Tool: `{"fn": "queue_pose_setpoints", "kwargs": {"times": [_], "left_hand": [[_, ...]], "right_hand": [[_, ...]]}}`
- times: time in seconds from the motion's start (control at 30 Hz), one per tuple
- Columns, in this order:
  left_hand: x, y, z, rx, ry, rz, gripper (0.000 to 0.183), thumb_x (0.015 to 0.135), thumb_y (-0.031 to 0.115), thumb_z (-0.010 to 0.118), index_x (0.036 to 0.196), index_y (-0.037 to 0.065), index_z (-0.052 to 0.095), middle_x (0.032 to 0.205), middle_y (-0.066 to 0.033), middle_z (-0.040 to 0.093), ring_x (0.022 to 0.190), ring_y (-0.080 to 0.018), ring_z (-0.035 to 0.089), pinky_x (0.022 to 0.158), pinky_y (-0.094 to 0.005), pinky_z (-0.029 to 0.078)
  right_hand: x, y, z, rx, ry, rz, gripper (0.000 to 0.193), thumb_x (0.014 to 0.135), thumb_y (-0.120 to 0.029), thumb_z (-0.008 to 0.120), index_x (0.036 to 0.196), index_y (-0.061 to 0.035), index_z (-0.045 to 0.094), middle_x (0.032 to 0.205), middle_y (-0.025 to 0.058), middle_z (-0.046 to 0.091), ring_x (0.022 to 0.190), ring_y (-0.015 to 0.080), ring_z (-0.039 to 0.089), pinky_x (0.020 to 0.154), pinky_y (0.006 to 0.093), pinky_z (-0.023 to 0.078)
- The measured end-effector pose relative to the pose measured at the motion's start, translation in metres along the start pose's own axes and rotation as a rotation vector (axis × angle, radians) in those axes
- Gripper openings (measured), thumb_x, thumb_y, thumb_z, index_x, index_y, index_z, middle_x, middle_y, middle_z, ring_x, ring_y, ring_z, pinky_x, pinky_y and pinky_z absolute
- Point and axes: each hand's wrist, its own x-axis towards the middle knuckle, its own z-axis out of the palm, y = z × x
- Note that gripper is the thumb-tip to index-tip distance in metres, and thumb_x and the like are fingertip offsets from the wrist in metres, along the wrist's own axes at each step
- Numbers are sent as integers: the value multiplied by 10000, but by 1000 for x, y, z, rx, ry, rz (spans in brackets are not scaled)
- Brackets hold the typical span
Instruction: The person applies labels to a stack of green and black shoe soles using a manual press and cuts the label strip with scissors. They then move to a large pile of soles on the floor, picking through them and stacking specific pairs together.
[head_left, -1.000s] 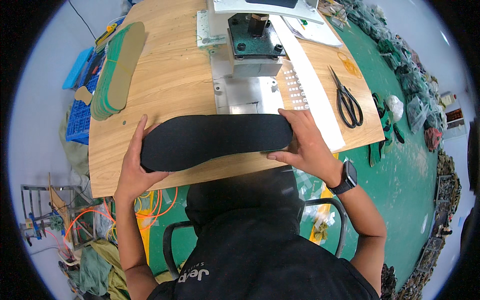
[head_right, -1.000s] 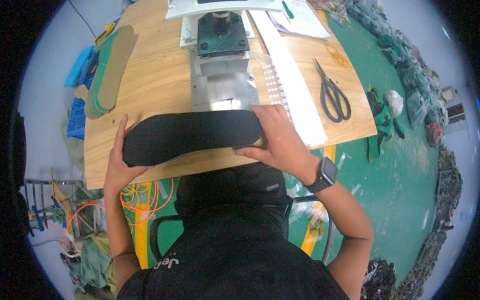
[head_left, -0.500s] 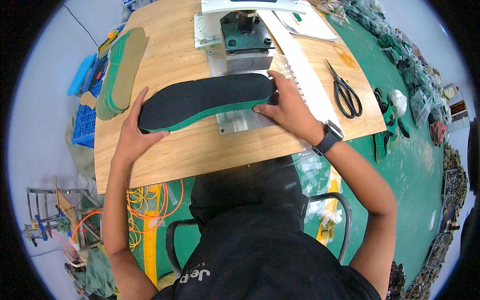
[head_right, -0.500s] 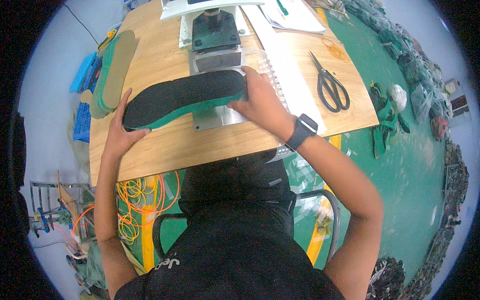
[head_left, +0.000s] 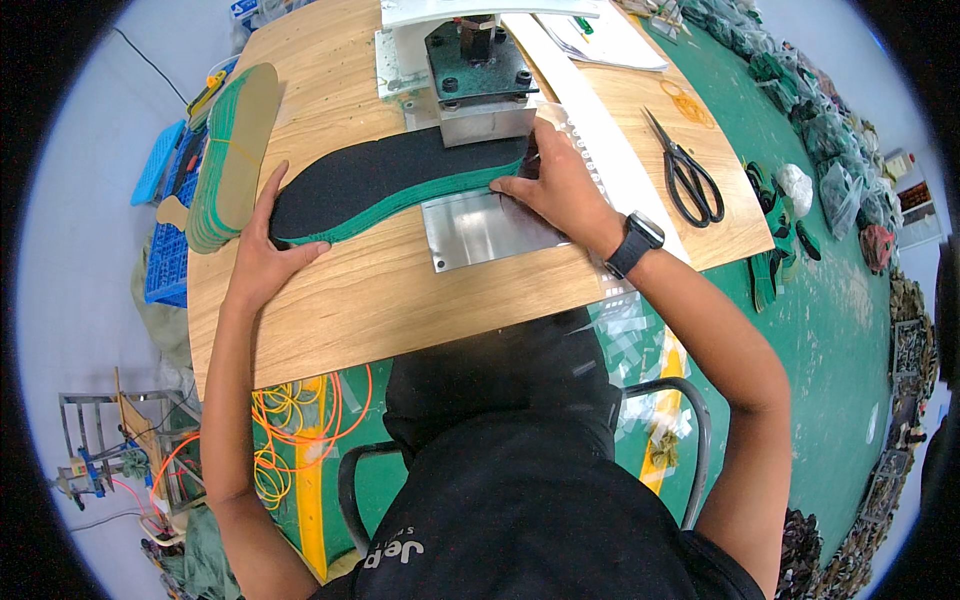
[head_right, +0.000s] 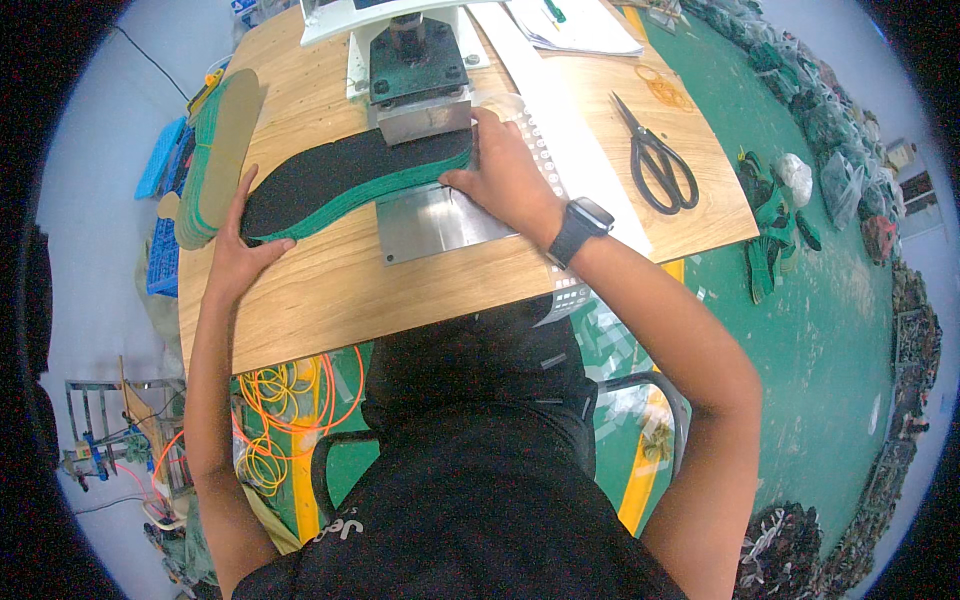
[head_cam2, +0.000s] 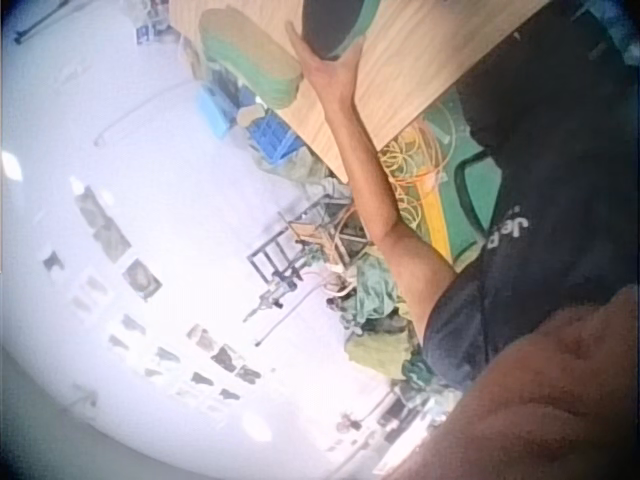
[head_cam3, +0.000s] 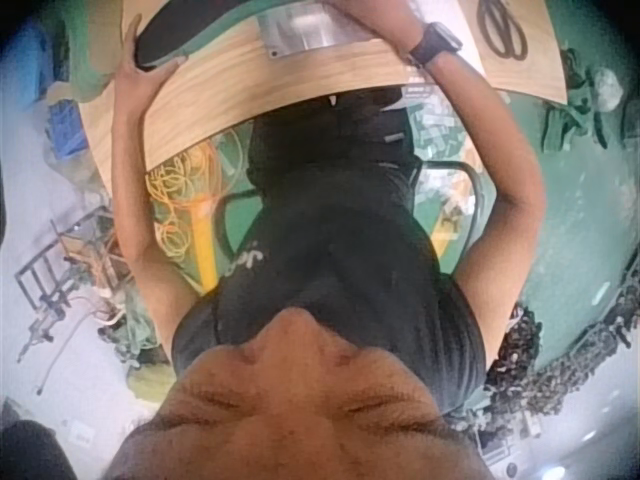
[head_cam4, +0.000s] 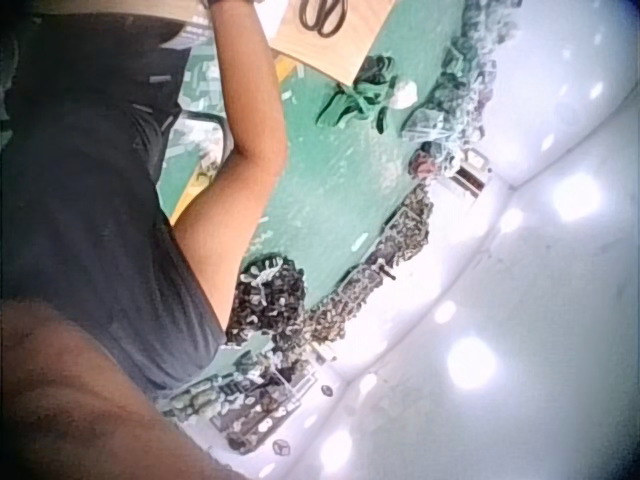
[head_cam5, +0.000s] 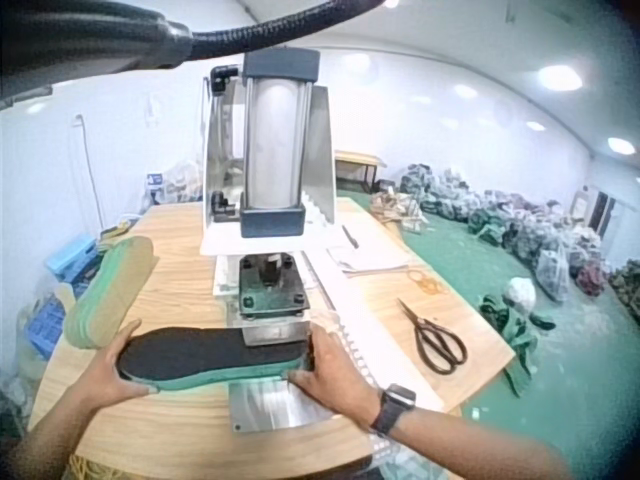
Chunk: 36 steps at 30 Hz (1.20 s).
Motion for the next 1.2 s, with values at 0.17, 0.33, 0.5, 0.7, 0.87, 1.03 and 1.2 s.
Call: {"fn": "queue_pose_setpoints", "kwargs": {"times": [0.17, 0.33, 0.5, 0.7, 0.87, 1.03, 1.2], "left_hand": [[2, -5, -1, 30, 11, 51, 1000, 574, 117, 815, 1432, 130, 303, 1328, -168, 459, 1210, -240, 444, 1020, -349, 360], [-23, -26, -11, -276, 35, 123, 883, 669, 119, 752, 1429, 95, 302, 1352, -159, 438, 1214, -228, 444, 984, -372, 384], [-65, 5, -8, -226, 253, 12, 505, 823, 61, 602, 1303, 28, 452, 1199, -109, 556, 1095, -193, 528, 949, -332, 405], [-52, 71, 74, -228, -135, 241, 170, 847, 66, 599, 1007, 27, 642, 885, -93, 652, 821, -177, 627, 762, -292, 495], [-24, 112, 140, -319, -197, 252, 254, 803, 81, 641, 1052, 35, 620, 1040, -100, 625, 895, -196, 608, 816, -295, 484], [-27, 149, 191, -491, -81, 123, 384, 792, 162, 686, 1111, -16, 570, 1025, -108, 614, 926, -211, 593, 838, -317, 467], [-40, 168, 214, -852, -246, -205, 284, 829, 124, 677, 1054, -22, 584, 953, -66, 634, 889, -138, 591, 766, -265, 480]], "right_hand": [[1, -6, -9, 21, -56, 33, 555, 713, -135, 727, 1173, 31, 466, 959, 192, 569, 851, 315, 556, 772, 365, 471], [-12, -4, -26, 20, 30, 27, 520, 721, -112, 648, 1172, 75, 465, 1041, 247, 561, 1002, 399, 499, 908, 424, 414], [4, 26, -79, -191, 67, -40, 395, 693, -158, 694, 1020, 32, 582, 952, 191, 595, 911, 335, 529, 834, 391, 411], [53, 50, -52, -397, 1, -213, 489, 682, -157, 722, 1097, 38, 554, 965, 200, 608, 938, 356, 538, 861, 415, 437], [44, 47, -50, -422, -77, -153, 193, 810, -164, 551, 750, 17, 577, 666, 230, 601, 667, 411, 600, 628, 477, 487], [-37, -22, -87, 286, 116, 162, 139, 842, -121, 530, 813, -3, 597, 622, 133, 594, 566, 213, 604, 548, 316, 467], [-77, -58, -97, 787, 186, 487, 89, 875, -73, 545, 831, -2, 578, 657, 11, 586, 581, 56, 520, 526, 210, 413]]}}
